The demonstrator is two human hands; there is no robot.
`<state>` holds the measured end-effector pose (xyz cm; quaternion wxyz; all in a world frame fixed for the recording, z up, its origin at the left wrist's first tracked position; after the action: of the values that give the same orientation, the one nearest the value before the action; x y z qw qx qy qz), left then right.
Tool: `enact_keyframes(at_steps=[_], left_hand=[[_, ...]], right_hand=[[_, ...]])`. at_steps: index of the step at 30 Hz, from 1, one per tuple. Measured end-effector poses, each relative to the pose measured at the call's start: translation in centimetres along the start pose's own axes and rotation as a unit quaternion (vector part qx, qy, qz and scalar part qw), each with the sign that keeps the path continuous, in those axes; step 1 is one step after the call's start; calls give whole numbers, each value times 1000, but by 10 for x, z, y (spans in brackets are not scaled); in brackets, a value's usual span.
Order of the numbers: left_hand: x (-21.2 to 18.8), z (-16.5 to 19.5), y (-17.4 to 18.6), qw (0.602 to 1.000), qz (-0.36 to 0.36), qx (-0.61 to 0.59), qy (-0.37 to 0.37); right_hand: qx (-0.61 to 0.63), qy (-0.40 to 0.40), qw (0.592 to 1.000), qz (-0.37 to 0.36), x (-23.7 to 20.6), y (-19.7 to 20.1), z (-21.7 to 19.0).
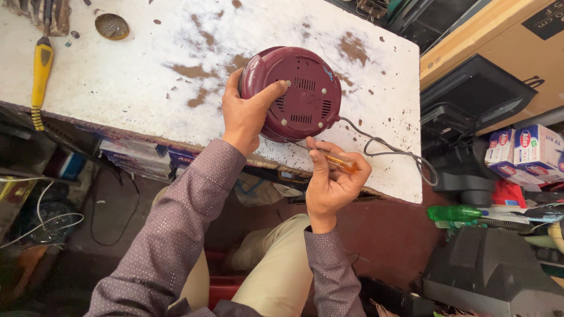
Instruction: The person retrieves a screwdriver from under the workbench and uses it to repeatedly tighten screws on the bottom of a maroon circular electronic device. The person rotates the device to access different screws and continues tightening them throughout the clip.
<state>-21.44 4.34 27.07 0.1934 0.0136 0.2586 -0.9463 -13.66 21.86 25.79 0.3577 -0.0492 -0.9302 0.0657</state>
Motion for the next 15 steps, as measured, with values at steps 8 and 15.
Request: enact_keyframes(at_steps=[8,15], left_hand=[[-1,1,0,1000,-1,-7,-3],[1,6,4,999,6,-37,37]], right_hand=[[-92,10,996,-5,2,-4,-3],[-220,133,963,-87,17,-20,-29]])
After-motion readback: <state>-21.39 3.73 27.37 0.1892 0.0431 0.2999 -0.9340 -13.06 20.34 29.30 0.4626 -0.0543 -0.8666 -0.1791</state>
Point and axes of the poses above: each hand's wrist, its own x-axis towards the middle knuckle, its own y-axis out of the back of the hand, z = x × y, the point moved 2 cm from there along x, towards the middle knuckle, and after that the axes turned 8 degrees about x, right-handed, at the moved point
